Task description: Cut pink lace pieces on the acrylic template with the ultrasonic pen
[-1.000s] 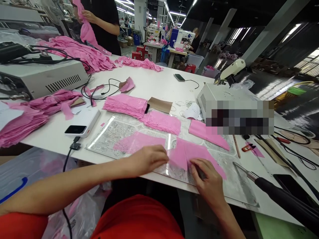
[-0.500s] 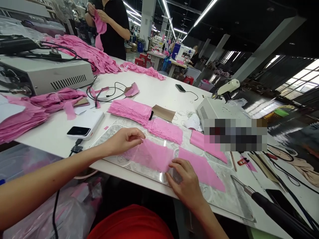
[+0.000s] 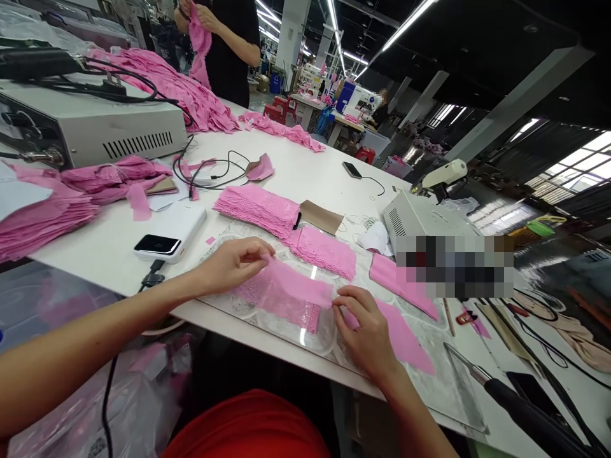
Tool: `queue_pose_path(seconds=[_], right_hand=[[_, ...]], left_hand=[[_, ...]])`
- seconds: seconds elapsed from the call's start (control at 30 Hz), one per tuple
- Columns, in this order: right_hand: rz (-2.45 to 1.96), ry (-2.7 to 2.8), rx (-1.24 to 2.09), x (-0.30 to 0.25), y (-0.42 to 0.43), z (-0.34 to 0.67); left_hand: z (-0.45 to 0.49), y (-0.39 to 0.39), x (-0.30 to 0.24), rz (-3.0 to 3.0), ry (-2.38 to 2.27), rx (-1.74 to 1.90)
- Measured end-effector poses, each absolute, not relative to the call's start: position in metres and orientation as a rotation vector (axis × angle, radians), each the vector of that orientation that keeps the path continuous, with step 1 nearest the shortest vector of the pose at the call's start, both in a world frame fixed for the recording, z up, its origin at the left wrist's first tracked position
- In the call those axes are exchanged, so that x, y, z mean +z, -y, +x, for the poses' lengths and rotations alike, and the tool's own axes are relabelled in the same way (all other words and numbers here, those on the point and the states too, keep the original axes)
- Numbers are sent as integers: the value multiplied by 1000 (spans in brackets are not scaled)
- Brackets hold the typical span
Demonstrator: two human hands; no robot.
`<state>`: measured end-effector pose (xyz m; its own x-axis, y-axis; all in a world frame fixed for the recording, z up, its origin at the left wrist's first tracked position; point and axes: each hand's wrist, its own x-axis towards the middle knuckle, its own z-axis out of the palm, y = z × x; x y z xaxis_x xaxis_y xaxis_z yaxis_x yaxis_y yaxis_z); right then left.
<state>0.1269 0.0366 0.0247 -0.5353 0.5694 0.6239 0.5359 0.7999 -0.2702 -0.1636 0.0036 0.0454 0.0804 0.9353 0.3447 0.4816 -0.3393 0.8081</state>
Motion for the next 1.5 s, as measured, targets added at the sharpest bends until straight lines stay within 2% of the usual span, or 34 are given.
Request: queue_pose_path(seconds=[0.23,0.47,0.67,1.17,1.5], right_hand=[[-700,2410,128,20,-30,115],[-823,2407,79,12,-25,106],[-1045,2365,-62,4,-20,133],[-960,2393,29,8,-28,115],[-873,2332,-137,9,-31,132]], left_hand=[[-208,30,30,2361,-1481,770],[-166,17,23,2622,-1207,571],[-153,4,13,2676,-1197,366],[-160,4,7,2822,-1275,262],[-161,6,12,2851,-1246,294]])
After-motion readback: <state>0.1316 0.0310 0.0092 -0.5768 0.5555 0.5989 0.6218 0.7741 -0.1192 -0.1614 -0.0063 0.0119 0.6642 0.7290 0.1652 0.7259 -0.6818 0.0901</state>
